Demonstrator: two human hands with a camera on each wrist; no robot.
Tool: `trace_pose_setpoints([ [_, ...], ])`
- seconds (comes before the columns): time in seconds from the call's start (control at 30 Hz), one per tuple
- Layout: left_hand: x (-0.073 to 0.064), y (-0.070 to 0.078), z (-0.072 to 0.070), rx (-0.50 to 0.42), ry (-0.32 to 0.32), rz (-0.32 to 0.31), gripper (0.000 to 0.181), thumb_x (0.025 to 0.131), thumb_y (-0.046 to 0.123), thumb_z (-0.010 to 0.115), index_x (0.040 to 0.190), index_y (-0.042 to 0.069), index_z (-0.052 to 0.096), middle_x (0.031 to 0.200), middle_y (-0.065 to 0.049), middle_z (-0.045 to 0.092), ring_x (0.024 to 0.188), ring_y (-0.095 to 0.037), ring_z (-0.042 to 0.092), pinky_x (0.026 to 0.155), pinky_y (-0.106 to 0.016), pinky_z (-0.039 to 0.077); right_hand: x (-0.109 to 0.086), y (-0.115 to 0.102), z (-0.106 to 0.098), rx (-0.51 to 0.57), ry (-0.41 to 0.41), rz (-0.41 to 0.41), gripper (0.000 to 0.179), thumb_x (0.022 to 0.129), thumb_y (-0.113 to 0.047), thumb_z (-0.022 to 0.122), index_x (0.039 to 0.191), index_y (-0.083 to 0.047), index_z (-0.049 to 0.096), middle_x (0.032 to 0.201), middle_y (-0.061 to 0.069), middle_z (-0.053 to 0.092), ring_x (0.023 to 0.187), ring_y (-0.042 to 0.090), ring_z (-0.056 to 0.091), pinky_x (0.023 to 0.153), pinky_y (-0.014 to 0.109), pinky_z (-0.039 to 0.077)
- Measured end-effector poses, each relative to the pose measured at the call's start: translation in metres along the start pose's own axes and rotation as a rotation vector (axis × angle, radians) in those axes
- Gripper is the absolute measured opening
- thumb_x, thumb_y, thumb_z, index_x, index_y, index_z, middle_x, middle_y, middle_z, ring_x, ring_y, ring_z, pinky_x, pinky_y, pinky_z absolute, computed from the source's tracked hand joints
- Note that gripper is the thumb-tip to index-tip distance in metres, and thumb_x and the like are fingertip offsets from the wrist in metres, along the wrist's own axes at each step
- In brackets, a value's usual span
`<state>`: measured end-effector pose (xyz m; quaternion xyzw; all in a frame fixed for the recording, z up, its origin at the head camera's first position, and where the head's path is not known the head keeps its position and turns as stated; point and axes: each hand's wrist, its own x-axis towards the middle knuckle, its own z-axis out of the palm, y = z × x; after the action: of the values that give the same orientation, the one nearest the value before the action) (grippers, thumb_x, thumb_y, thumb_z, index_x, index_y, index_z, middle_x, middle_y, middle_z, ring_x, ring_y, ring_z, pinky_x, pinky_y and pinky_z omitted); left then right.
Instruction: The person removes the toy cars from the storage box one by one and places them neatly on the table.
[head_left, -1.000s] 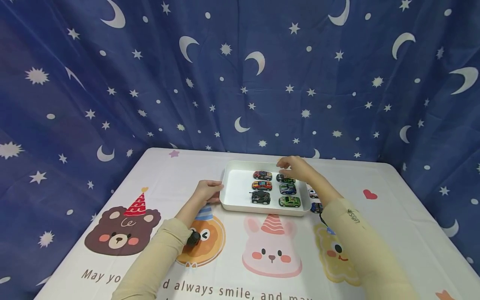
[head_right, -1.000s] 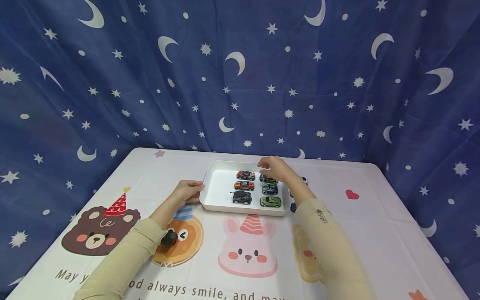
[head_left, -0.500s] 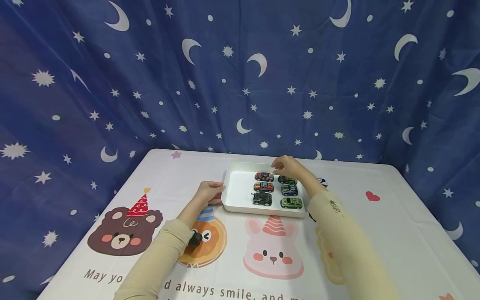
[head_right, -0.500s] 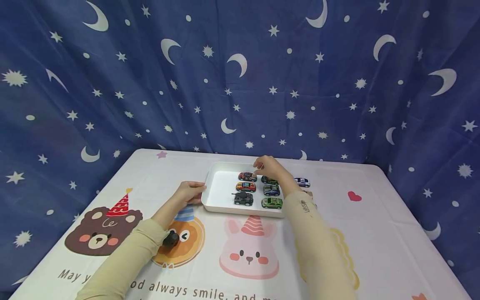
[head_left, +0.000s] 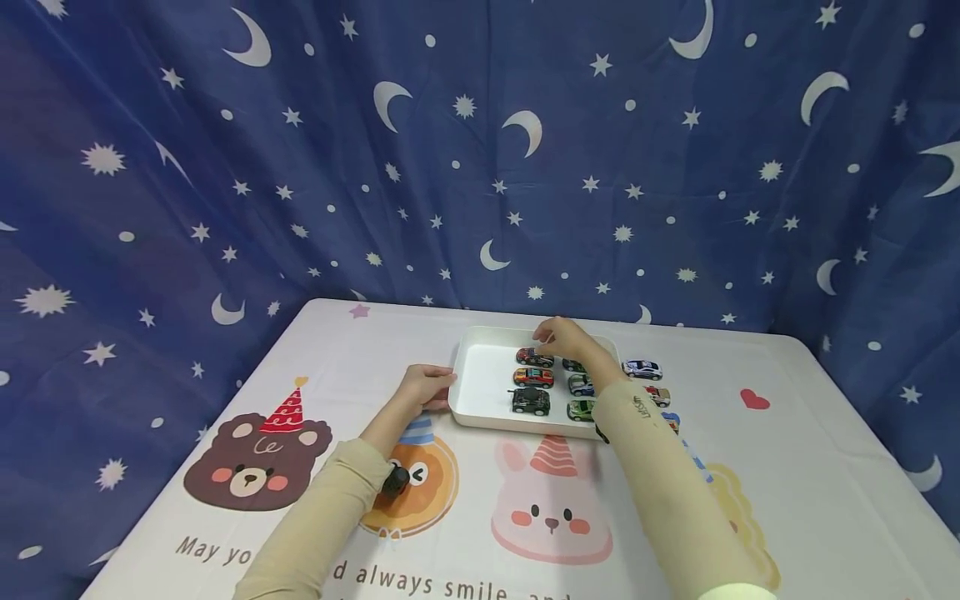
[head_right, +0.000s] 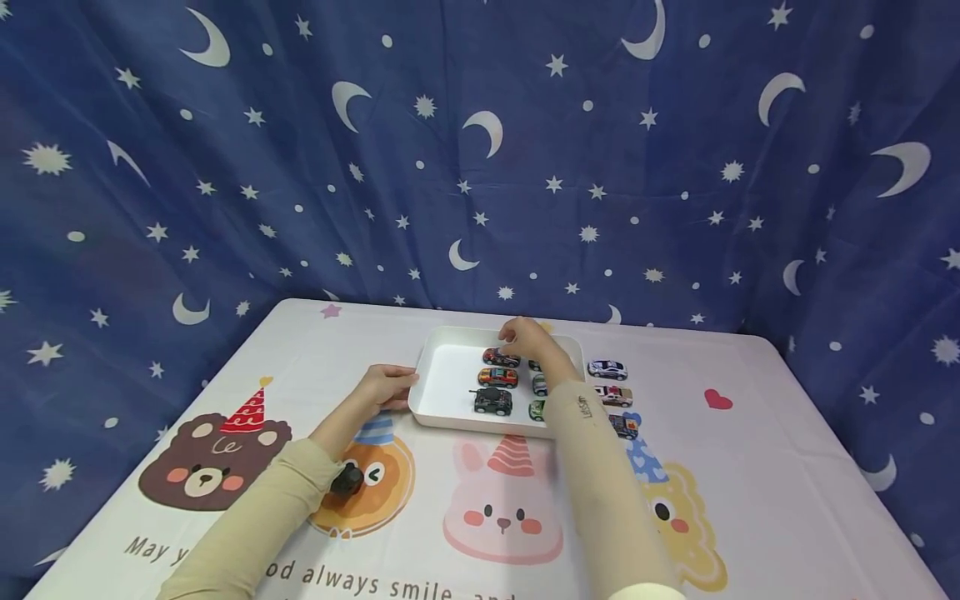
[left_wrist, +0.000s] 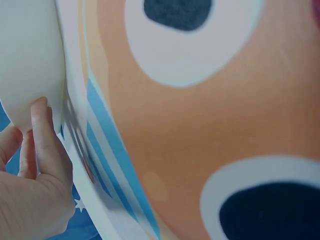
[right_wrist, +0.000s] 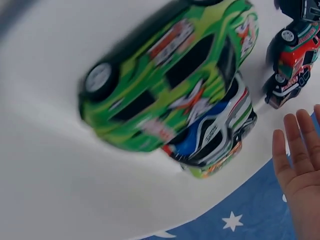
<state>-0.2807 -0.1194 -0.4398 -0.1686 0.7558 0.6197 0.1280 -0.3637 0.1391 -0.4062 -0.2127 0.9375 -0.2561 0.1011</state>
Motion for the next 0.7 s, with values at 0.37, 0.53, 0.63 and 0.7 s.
trace_pose_setpoints([
  [0.37,0.005,-0.003,0.001,0.021,-0.010,-0.007,0.029,0.089,0.015,0.066,0.117,0.005,0.064,0.100,-0.015,0.069,0.076,-0.016,0.069,0.066,-0.026,0.061,0.009,0.003,0.004,-0.088,-0.104,0.066,0.028,0.085,-0.008,0.068,0.111,0.004,0.063,0.111,0.021,0.063,0.100,0.030,0.061,0.089,0.038,0.055],
  [0.53,-0.002,0.002,0.000,0.022,0.000,-0.018,0.032,0.091,0.014,0.062,0.121,0.003,0.061,0.104,-0.016,0.068,0.068,-0.011,0.065,0.060,-0.022,0.060,0.011,0.002,0.005,-0.137,-0.126,0.113,0.027,0.085,-0.007,0.068,0.110,0.003,0.064,0.111,0.021,0.063,0.098,0.029,0.060,0.090,0.039,0.054],
  [0.63,-0.003,0.003,0.000,0.018,-0.003,-0.012,0.033,0.091,0.013,0.062,0.122,0.002,0.060,0.103,-0.016,0.068,0.063,-0.008,0.063,0.056,-0.020,0.059,0.012,0.001,0.007,-0.149,-0.127,0.126,0.028,0.085,-0.007,0.068,0.110,0.003,0.064,0.112,0.021,0.063,0.098,0.028,0.061,0.092,0.040,0.053],
  [0.7,-0.003,0.003,0.000,0.023,-0.001,-0.013,0.033,0.091,0.013,0.062,0.122,0.002,0.061,0.103,-0.016,0.068,0.064,-0.008,0.063,0.056,-0.021,0.059,0.012,0.001,0.008,-0.158,-0.125,0.129,0.027,0.085,-0.007,0.068,0.110,0.003,0.064,0.112,0.020,0.063,0.098,0.028,0.061,0.092,0.039,0.053],
])
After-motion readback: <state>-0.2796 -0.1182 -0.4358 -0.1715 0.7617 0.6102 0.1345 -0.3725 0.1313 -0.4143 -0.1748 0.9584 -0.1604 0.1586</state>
